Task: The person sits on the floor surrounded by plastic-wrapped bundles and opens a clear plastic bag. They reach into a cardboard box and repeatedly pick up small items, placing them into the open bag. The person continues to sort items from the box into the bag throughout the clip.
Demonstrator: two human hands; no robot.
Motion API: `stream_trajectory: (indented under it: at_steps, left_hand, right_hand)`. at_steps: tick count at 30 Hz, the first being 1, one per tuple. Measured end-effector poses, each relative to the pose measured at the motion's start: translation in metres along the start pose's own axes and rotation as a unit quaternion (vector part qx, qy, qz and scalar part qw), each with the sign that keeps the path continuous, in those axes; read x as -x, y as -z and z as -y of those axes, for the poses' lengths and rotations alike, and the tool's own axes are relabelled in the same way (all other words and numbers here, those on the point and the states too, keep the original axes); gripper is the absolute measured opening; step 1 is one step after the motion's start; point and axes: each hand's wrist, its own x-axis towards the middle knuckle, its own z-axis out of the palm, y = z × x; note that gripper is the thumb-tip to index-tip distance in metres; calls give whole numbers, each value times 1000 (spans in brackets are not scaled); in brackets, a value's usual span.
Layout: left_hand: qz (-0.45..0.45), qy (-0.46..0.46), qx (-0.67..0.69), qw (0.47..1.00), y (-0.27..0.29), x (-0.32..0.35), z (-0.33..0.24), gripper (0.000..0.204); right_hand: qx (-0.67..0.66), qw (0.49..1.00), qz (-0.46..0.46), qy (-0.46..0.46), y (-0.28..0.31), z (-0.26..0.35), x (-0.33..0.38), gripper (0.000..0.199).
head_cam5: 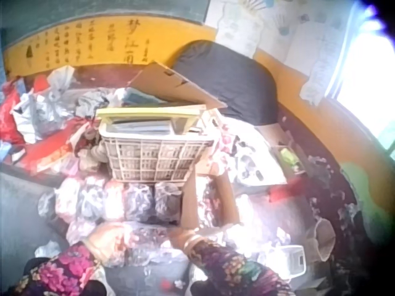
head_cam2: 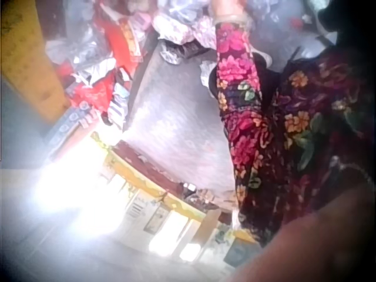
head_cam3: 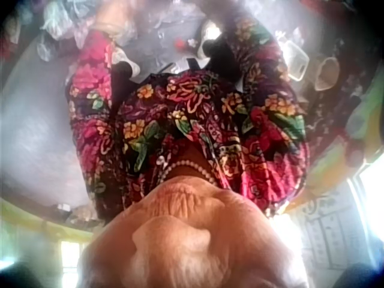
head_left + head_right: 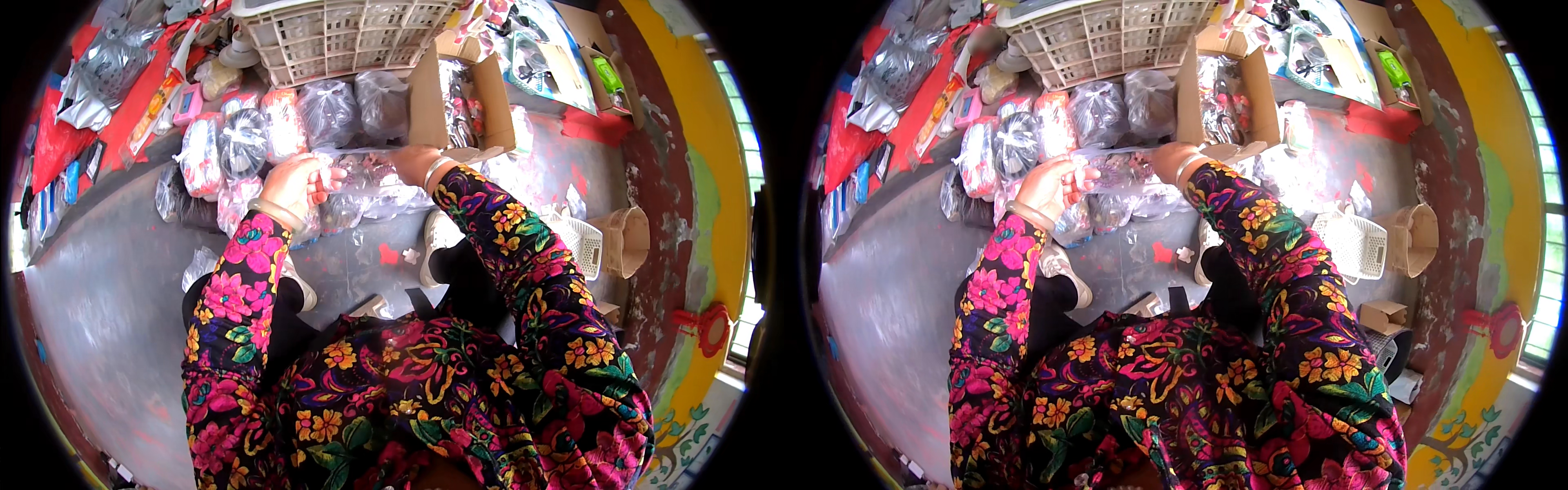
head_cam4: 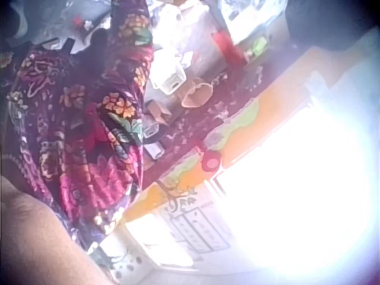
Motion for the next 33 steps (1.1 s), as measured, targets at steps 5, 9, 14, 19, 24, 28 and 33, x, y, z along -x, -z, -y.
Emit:
stream_trajectory:
  at_steps: [5, 9, 14, 19, 24, 28, 33]
  left_hand:
    - [8, 13, 16, 1000, 0, -2, 0, 18]
    - [-10, 27, 12, 1000, -3, 2, -4, 19]
    - [22, 13, 13, 1000, -4, -1, 0, 17]
    - [21, 5, 25, 999, -2, -1, -1, 15]
    - [27, 0, 19, 999, -5, 1, -1, 15]
    - [25, -1, 16, 1000, -11, 2, -3, 17]
    - [17, 0, 9, 1000, -4, 2, -2, 17]
  right_hand:
    - [41, 996, -15, 81, 47, 10, 38, 23]
    - [-318, 937, -113, 89, 95, -41, 49, 19]
    - [-102, 902, -365, -205, 69, -128, 35, 20]
    - [-65, 904, -303, -296, 31, -138, 12, 22]
    - [-37, 886, -322, -330, 27, -134, 8, 20]
    - [-89, 860, -402, -302, 42, -147, 20, 21]
    - [-678, 656, -328, -42, 101, -113, 81, 19]
